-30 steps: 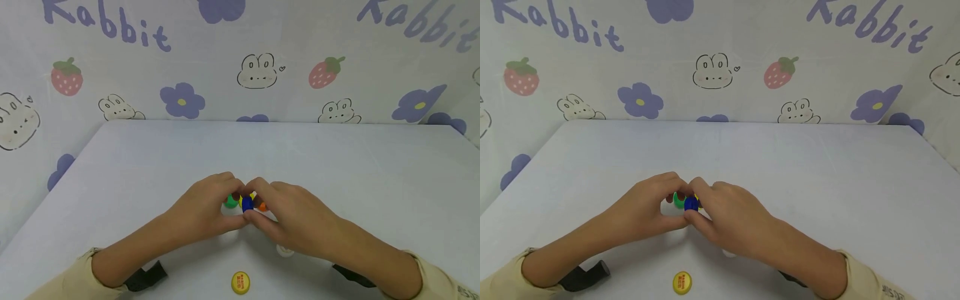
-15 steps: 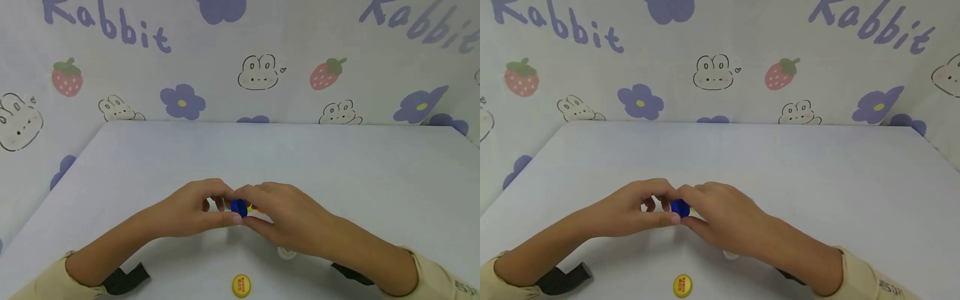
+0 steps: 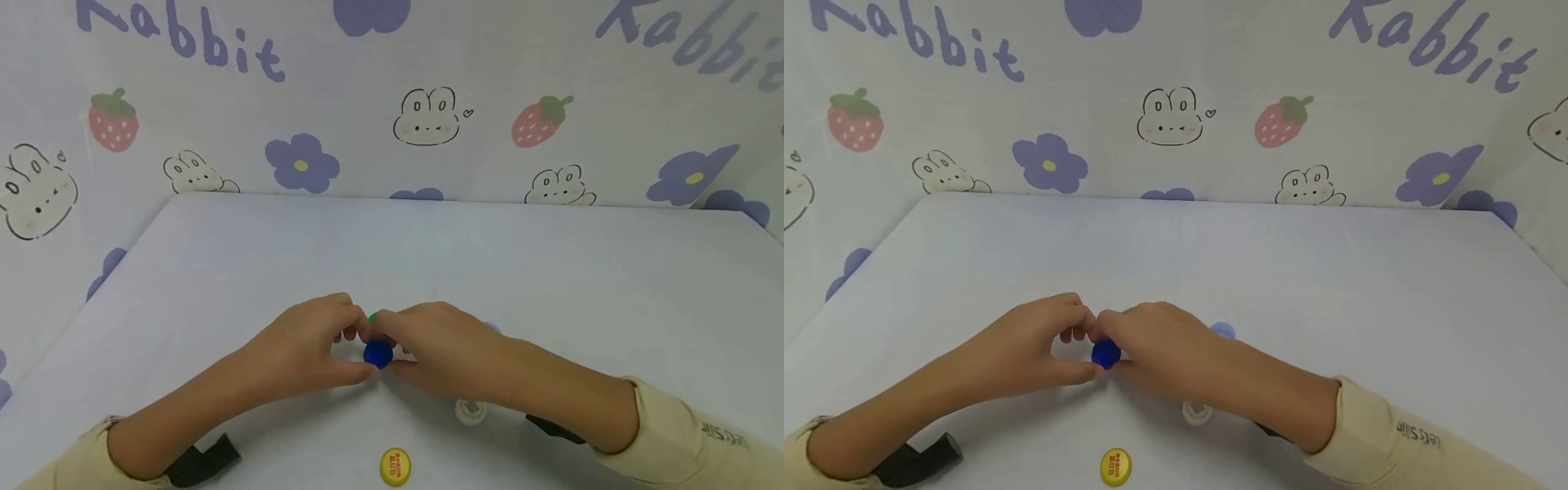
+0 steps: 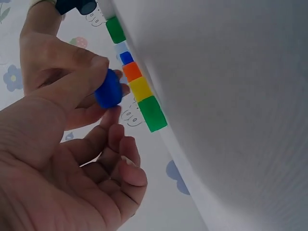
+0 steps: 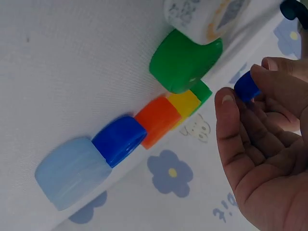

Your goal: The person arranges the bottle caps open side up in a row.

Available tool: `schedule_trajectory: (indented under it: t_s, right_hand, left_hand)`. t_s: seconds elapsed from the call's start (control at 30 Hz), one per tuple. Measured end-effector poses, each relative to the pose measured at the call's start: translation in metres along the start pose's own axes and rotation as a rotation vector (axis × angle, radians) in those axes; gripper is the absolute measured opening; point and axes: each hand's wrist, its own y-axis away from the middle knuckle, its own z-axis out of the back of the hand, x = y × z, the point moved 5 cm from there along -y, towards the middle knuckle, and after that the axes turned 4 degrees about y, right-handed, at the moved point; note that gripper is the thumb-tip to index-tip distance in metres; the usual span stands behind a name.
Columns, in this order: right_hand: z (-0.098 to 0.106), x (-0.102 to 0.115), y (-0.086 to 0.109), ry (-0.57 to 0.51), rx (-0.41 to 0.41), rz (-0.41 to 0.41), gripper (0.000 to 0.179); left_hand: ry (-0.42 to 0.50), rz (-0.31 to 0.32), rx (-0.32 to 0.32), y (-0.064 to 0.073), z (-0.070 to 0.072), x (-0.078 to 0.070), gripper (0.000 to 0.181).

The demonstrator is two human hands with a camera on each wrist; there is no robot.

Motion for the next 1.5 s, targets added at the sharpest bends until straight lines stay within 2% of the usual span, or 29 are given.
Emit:
schedule_trajectory:
  t_s: [0.13, 0.23, 0.43, 0.57, 0.67, 0.8, 0.97, 1.3, 1.5]
  right_hand:
    - [-0.006, 0.000, -0.010, 0.018, 0.112, -0.043, 0.027]
    - [-0.009, 0.002, -0.014, 0.045, 0.149, -0.073, 0.025]
    - [-0.009, 0.002, -0.016, 0.102, 0.132, -0.110, 0.025]
    - [-0.007, -0.001, -0.016, 0.190, 0.100, -0.154, 0.024]
    - [-0.006, -0.004, -0.017, 0.226, 0.109, -0.182, 0.026]
    - [-0.007, -0.006, -0.018, 0.224, 0.138, -0.189, 0.029]
    - [-0.008, -0.008, -0.018, 0.229, 0.137, -0.176, 0.027]
    - [-0.010, -0.011, -0.018, 0.215, 0.156, -0.207, 0.020]
    - [-0.008, -0.014, -0.012, 0.198, 0.164, -0.234, 0.020]
  left_hand:
    - [-0.085, 0.053, 0.059, -0.002, -0.005, 0.002, 0.025]
    - [-0.123, 0.041, 0.078, -0.002, -0.007, 0.001, 0.024]
    - [-0.187, -0.007, 0.062, -0.002, -0.007, 0.000, 0.022]
    - [-0.216, 0.014, 0.066, -0.004, -0.006, -0.001, 0.022]
    - [-0.222, 0.034, 0.074, -0.006, -0.005, 0.000, 0.022]
    - [-0.233, 0.017, 0.068, -0.009, -0.006, 0.000, 0.022]
    - [-0.250, -0.001, 0.058, -0.011, -0.006, 0.000, 0.022]
    - [-0.255, 0.020, 0.068, -0.012, -0.006, 0.000, 0.023]
    - [-0.252, 0.068, 0.091, -0.012, -0.008, 0.001, 0.026]
